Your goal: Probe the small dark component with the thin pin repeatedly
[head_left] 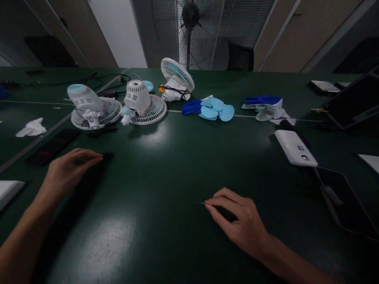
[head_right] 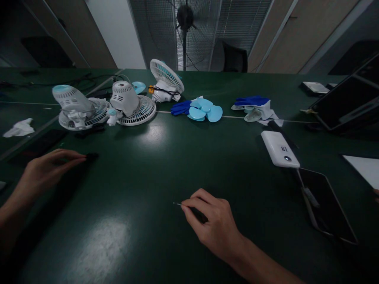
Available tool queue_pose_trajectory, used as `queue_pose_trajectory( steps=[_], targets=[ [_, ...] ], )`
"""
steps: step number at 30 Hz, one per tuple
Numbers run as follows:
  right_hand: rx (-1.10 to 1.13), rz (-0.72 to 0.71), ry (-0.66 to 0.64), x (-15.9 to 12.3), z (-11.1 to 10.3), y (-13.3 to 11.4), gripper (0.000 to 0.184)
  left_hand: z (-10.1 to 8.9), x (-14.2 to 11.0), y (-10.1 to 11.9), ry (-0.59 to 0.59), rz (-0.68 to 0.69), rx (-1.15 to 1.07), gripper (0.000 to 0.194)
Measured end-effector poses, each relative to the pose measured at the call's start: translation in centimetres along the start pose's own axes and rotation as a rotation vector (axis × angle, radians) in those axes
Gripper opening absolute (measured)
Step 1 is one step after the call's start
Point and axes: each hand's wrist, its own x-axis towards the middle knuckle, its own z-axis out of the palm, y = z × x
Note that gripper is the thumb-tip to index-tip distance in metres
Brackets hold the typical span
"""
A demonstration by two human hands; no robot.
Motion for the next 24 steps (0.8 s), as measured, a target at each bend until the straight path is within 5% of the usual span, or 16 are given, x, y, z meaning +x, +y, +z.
queue_pose_trajectory(
  steps=[7, 11, 24],
  targets=[
    [-0.008, -0.004, 0.007, 0.0, 0.0, 0.1, 0.015, -0.7, 0.0, 0.0, 0.048, -0.168, 0.003, 0.054],
    [0.002, -0.008, 0.002, 0.0, 0.0, 0.2, 0.015, -0.6, -0.7, 1.1, 0.18, -0.127, -0.062, 0.054],
    [0.006, -0.003, -0.004, 0.0, 0.0, 0.0, 0.014, -0.3, -1.1, 3.1, 0.247, -0.145, -0.046, 0.059]
  ],
)
